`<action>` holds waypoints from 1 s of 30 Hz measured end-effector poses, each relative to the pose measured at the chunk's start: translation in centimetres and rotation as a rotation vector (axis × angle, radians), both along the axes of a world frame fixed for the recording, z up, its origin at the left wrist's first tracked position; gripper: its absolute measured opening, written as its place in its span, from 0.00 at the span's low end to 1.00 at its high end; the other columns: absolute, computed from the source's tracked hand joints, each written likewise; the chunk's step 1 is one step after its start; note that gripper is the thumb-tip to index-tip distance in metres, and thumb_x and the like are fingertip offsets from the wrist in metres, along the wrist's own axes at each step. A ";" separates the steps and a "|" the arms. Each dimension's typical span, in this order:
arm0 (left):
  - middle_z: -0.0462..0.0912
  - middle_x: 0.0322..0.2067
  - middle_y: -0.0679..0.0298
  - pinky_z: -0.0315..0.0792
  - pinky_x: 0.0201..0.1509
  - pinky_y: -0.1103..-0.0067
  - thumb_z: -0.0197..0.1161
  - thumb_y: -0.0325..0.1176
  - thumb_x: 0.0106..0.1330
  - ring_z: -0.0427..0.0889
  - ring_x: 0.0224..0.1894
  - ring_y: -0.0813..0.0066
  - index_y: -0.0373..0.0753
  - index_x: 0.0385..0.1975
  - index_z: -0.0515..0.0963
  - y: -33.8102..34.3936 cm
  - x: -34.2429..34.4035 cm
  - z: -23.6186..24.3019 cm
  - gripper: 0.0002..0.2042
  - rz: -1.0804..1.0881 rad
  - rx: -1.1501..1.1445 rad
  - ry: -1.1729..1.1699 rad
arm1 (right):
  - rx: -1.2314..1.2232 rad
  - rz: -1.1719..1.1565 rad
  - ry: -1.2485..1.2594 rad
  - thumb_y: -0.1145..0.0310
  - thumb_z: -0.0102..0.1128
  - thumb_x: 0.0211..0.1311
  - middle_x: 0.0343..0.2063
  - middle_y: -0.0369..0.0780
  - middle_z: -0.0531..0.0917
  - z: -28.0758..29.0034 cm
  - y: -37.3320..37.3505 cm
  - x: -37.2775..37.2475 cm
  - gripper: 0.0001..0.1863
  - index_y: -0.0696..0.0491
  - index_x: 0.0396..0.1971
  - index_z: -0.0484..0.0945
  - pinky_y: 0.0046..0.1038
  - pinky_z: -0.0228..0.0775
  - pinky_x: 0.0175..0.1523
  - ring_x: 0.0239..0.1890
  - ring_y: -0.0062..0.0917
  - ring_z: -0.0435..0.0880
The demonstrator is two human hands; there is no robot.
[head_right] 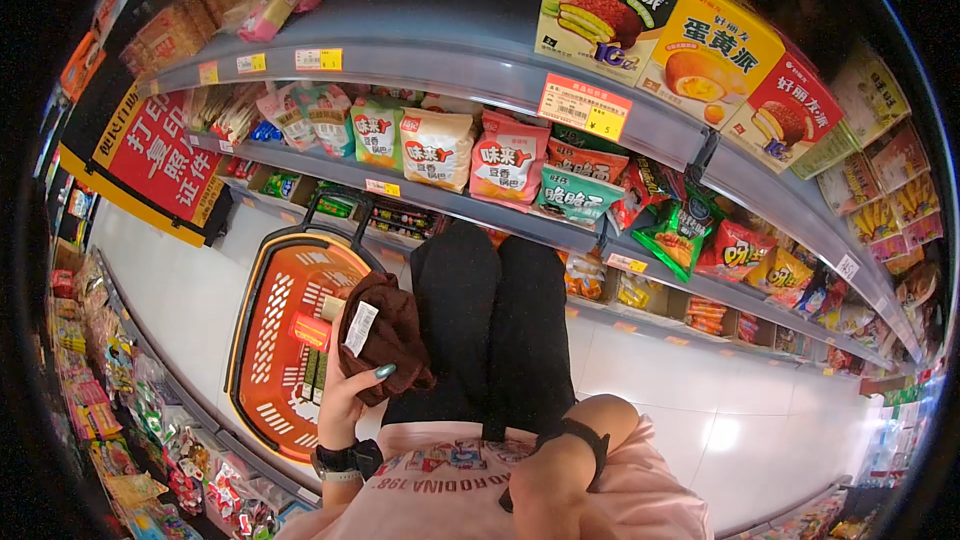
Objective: Organizing snack boxes on supermarket shelves and placing some in a basket.
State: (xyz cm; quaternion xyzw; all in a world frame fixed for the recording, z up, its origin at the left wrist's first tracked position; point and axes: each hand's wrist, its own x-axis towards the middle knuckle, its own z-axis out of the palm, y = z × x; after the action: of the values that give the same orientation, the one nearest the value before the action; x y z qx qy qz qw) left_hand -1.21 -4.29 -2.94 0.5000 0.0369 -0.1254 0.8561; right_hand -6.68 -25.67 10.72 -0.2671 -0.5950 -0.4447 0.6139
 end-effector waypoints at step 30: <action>0.60 0.57 0.58 0.54 0.64 0.73 0.69 0.21 0.35 0.59 0.61 0.67 0.37 0.61 0.52 0.3 0.2 -1.1 0.47 0.001 0.036 -0.050 | 0.019 0.180 -0.145 0.77 0.58 0.47 0.54 0.30 0.69 1.2 1.4 4.6 0.25 0.44 0.49 0.73 0.39 0.35 0.69 0.45 0.17 0.78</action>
State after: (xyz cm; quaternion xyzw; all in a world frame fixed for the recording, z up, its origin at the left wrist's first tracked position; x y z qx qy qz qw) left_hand -1.02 -3.94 -4.05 0.5182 0.0180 -0.1119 0.8477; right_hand -2.11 -24.31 11.92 -0.1738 -0.6552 -0.4114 0.6093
